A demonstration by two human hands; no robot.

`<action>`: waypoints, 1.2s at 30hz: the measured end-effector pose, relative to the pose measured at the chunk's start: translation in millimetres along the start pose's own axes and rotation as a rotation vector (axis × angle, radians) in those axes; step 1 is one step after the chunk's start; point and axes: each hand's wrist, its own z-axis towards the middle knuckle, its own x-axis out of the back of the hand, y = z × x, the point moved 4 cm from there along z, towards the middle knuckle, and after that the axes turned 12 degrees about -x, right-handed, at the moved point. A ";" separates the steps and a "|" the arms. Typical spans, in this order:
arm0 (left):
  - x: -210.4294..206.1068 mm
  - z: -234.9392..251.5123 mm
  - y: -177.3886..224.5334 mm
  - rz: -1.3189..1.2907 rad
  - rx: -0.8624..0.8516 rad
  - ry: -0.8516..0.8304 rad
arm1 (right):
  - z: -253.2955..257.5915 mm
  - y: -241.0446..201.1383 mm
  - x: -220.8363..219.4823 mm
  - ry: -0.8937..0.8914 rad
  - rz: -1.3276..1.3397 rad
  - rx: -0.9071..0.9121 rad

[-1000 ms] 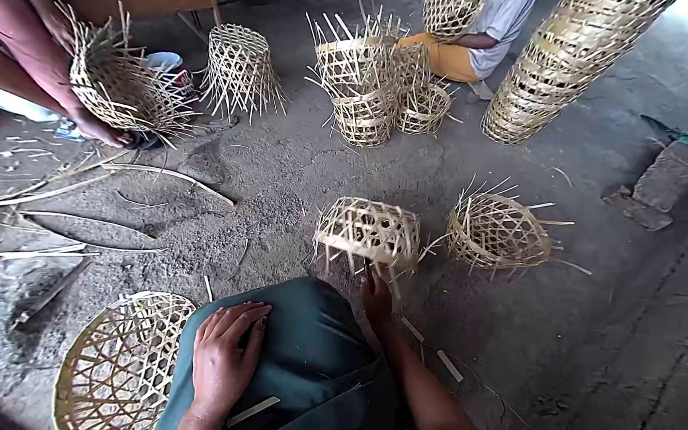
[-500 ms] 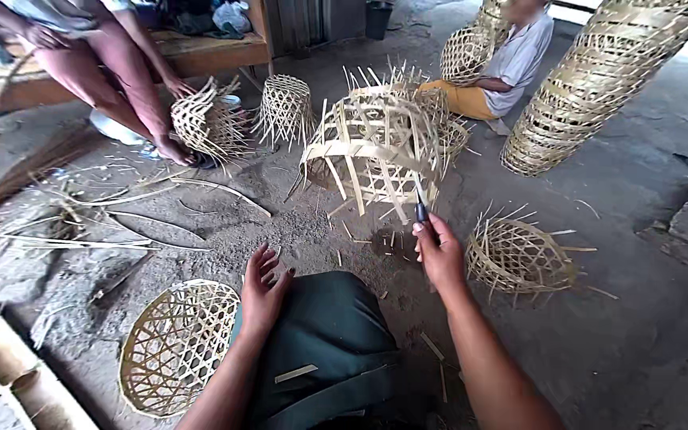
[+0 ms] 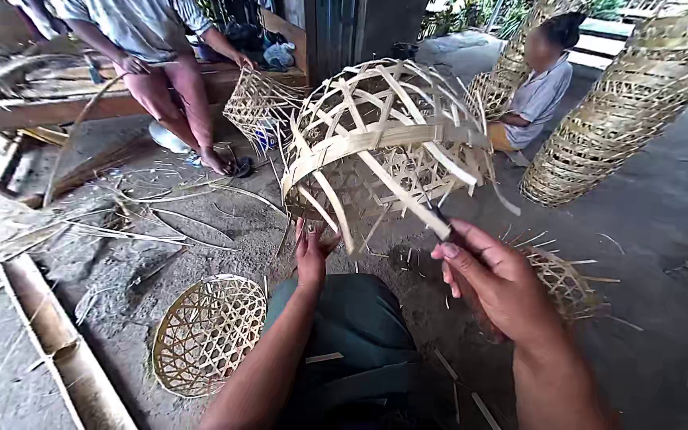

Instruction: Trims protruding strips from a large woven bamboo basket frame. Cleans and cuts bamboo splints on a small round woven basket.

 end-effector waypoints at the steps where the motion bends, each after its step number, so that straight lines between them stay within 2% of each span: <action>1: 0.0 -2.8 4.1 -0.019 0.011 0.051 | -3.3 6.9 -2.4 0.002 -0.007 -0.010; 6: 5.4 -5.7 20.8 0.045 0.033 -0.007 | -10.8 36.4 -8.3 0.025 0.005 0.004; 9: 7.1 -16.5 28.4 0.119 0.045 -0.148 | 1.7 50.1 -13.3 0.013 0.042 -0.071; 12: 13.2 -24.6 19.7 0.169 0.152 -0.339 | 16.3 70.8 -28.3 -0.058 0.192 -0.171; 14: 17.2 -25.9 9.8 0.237 0.274 -0.425 | 19.1 77.6 -42.6 -0.096 0.251 -0.155; 16: 15.6 -21.6 0.1 0.345 0.286 -0.387 | 17.8 73.3 -58.0 -0.121 0.277 -0.080; 18: 7.2 -17.2 -5.5 0.390 0.227 -0.339 | 12.2 62.0 -75.8 -0.146 0.275 0.008; 22: -19.4 1.4 -1.3 0.409 -0.047 -0.139 | -0.6 29.7 -101.7 -0.178 0.215 0.171; 25: -14.3 22.2 -0.8 0.561 -0.017 -0.146 | -3.3 25.5 -92.5 -0.065 0.213 0.197; 28: 13.8 23.3 -9.3 0.725 0.040 -0.255 | 13.6 58.2 -53.7 0.135 0.231 0.015; 31: 42.0 0.6 -16.8 0.970 0.071 -0.396 | 42.4 132.8 -18.1 0.295 0.245 -0.330; 34: 43.4 -11.1 -8.0 1.043 -0.094 -0.480 | 66.8 208.8 -17.7 0.251 0.140 -0.578; 36: 41.7 -15.1 -4.6 1.171 -0.085 -0.565 | 86.5 236.8 -40.2 0.131 -0.007 -0.625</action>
